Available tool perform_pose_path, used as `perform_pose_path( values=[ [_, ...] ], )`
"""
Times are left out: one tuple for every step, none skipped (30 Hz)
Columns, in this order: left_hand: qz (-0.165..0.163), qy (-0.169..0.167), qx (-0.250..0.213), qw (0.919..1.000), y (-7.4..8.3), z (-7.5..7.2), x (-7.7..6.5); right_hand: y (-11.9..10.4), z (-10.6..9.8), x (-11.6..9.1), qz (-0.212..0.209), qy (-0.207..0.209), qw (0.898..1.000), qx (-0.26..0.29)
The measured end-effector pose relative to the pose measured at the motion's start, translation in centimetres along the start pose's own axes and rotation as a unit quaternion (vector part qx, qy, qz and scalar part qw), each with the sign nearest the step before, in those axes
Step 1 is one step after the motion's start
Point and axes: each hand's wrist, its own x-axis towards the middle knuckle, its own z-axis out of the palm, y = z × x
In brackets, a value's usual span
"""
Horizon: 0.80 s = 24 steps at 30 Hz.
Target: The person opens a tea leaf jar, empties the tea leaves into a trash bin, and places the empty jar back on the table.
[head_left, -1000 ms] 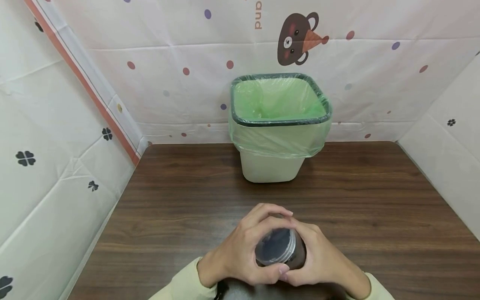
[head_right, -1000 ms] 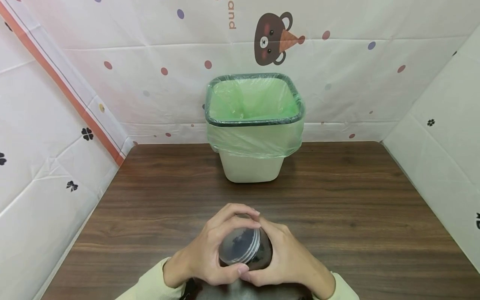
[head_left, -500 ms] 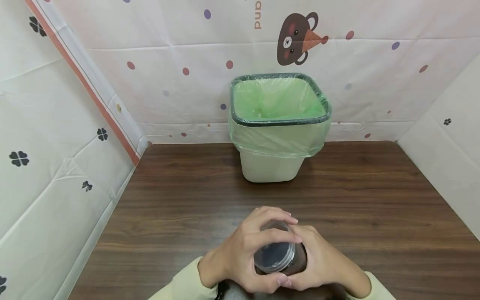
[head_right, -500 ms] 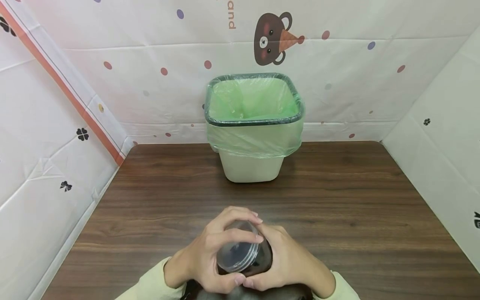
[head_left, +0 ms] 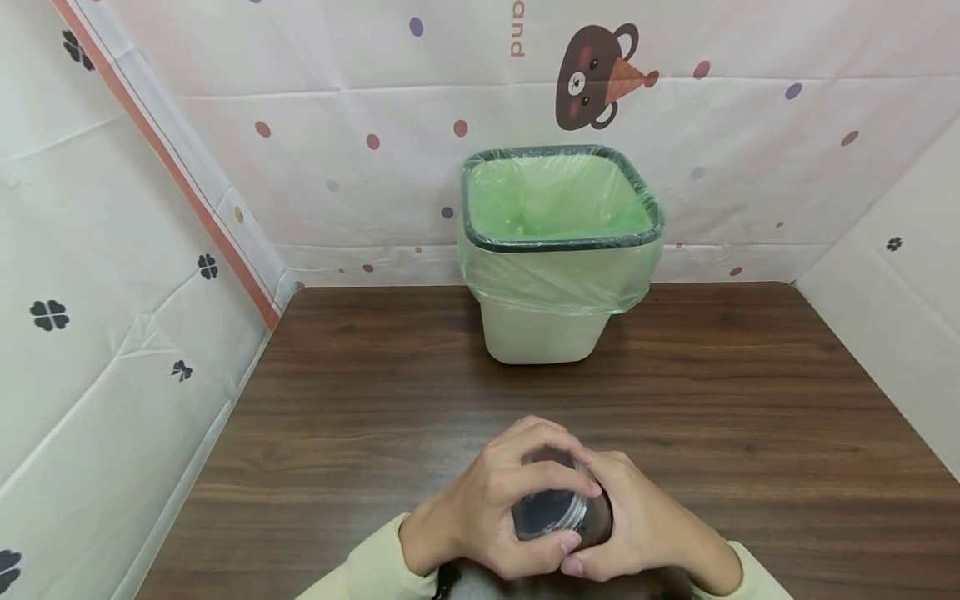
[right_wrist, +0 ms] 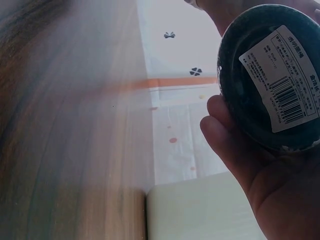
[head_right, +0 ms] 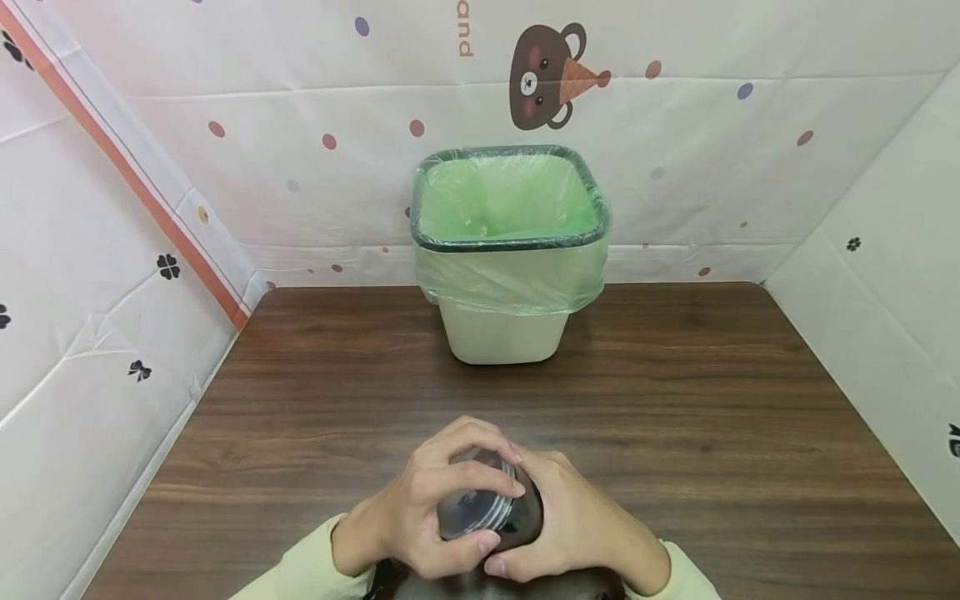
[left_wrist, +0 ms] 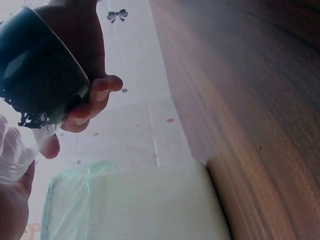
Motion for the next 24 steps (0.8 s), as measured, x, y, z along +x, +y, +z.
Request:
perform_pose_path(
  values=[
    [-0.001, 0.001, 0.001, 1.0000, -0.02, 0.03, -0.04, 0.03, 0.05, 0.08, -0.005, 0.002, 1.000, 0.003],
    [-0.002, 0.003, 0.002, 1.0000, -0.04, 0.05, -0.08, 0.03, 0.09, 0.17, -0.012, 0.006, 1.000, 0.004],
    [-0.004, 0.004, 0.003, 1.0000, -0.05, 0.08, -0.12, 0.05, 0.13, 0.28, -0.018, 0.009, 1.000, 0.008],
    [-0.006, 0.005, 0.004, 1.0000, -0.06, 0.11, -0.16, 0.07, 0.18, 0.35, -0.023, 0.014, 1.000, 0.008],
    [-0.008, 0.006, 0.005, 0.9999, -0.07, 0.14, -0.20, 0.10, 0.23, 0.45, -0.028, 0.018, 0.999, 0.011],
    [-0.011, 0.007, 0.006, 0.9999, -0.08, 0.17, -0.23, 0.12, 0.29, 0.53, -0.032, 0.023, 0.999, 0.014],
    [-0.013, 0.008, 0.007, 0.9999, -0.08, 0.19, -0.26, 0.11, 0.34, 0.59, -0.034, 0.026, 0.999, 0.015],
    [-0.016, 0.009, 0.008, 0.9998, -0.08, 0.22, -0.29, 0.11, 0.40, 0.65, -0.036, 0.029, 0.999, 0.017],
    [-0.017, 0.011, 0.009, 0.9998, -0.06, 0.24, -0.31, 0.14, 0.47, 0.71, -0.038, 0.031, 0.998, 0.026],
    [-0.020, 0.012, 0.011, 0.9997, -0.05, 0.27, -0.33, 0.15, 0.53, 0.76, -0.038, 0.034, 0.998, 0.030],
    [-0.023, 0.014, 0.012, 0.9996, -0.04, 0.30, -0.35, 0.17, 0.60, 0.82, -0.040, 0.035, 0.998, 0.038],
    [-0.026, 0.016, 0.013, 0.9994, -0.03, 0.33, -0.36, 0.19, 0.66, 0.84, -0.040, 0.037, 0.998, 0.044],
    [-0.030, 0.017, 0.014, 0.9993, -0.01, 0.36, -0.38, 0.20, 0.73, 0.87, -0.038, 0.037, 0.997, 0.050],
    [-0.035, 0.019, 0.016, 0.9991, 0.01, 0.39, -0.40, 0.20, 0.79, 0.89, -0.034, 0.038, 0.997, 0.053],
    [-0.041, 0.020, 0.017, 0.9988, 0.03, 0.44, -0.42, 0.19, 0.84, 0.89, -0.031, 0.038, 0.997, 0.055],
    [-0.048, 0.022, 0.019, 0.9984, 0.04, 0.49, -0.44, 0.17, 0.89, 0.88, -0.026, 0.038, 0.997, 0.056],
    [-0.055, 0.023, 0.021, 0.9980, 0.05, 0.54, -0.48, 0.14, 0.92, 0.86, -0.022, 0.038, 0.997, 0.059],
    [-0.062, 0.024, 0.023, 0.9975, 0.06, 0.58, -0.52, 0.11, 0.95, 0.85, -0.017, 0.037, 0.997, 0.060],
    [-0.070, 0.025, 0.025, 0.9969, 0.08, 0.62, -0.57, 0.06, 0.97, 0.83, -0.010, 0.038, 0.998, 0.057],
    [-0.078, 0.026, 0.027, 0.9962, 0.09, 0.67, -0.64, 0.01, 0.97, 0.81, -0.002, 0.040, 0.998, 0.053],
    [-0.088, 0.027, 0.028, 0.9954, 0.12, 0.71, -0.71, -0.05, 0.98, 0.78, 0.004, 0.041, 0.998, 0.049],
    [-0.097, 0.028, 0.029, 0.9945, 0.16, 0.73, -0.78, -0.10, 0.97, 0.77, 0.013, 0.044, 0.998, 0.041],
    [-0.106, 0.029, 0.031, 0.9935, 0.19, 0.75, -0.84, -0.16, 0.96, 0.77, 0.020, 0.047, 0.998, 0.028],
    [-0.115, 0.031, 0.033, 0.9924, 0.20, 0.78, -0.89, -0.22, 0.95, 0.77, 0.028, 0.051, 0.998, 0.014]
  ],
)
